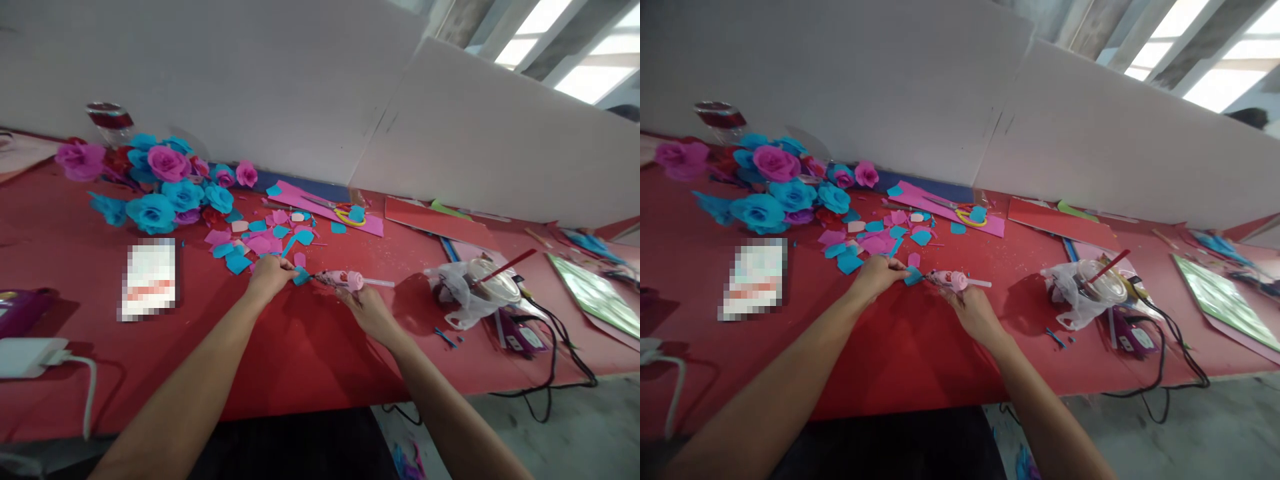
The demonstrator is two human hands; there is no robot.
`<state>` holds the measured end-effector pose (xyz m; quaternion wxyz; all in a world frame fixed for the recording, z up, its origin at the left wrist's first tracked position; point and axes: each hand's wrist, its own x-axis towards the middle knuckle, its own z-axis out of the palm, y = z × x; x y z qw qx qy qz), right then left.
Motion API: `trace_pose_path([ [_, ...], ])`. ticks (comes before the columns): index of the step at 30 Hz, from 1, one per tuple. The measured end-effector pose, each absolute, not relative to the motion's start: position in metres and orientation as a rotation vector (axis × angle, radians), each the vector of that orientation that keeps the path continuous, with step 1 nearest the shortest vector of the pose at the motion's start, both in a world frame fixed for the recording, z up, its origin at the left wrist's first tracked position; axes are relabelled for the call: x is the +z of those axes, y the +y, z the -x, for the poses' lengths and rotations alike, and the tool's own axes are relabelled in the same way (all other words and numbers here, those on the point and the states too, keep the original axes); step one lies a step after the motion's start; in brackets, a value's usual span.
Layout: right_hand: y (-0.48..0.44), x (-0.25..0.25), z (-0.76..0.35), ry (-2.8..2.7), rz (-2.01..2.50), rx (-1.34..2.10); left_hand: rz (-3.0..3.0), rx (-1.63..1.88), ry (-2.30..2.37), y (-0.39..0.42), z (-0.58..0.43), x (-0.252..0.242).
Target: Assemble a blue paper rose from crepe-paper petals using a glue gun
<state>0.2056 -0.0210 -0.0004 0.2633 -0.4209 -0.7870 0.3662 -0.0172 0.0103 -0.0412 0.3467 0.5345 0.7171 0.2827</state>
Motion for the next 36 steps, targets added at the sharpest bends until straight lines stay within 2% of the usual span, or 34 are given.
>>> trace_pose_path([
  [13, -0.024, 0.011, -0.209, -2.117, 1.210, 0.849, -1.402, 0.717, 1.865, 0.008, 0.016, -0.035],
  [20, -0.029, -0.001, -0.197, -2.145, 1.086, 0.969, -1.390, 0.719, 1.874, 0.010, 0.016, -0.038],
  [36, -0.024, -0.002, -0.202, -2.156, 1.160, 0.903, -1.392, 0.751, 1.862, 0.010, 0.016, -0.039],
])
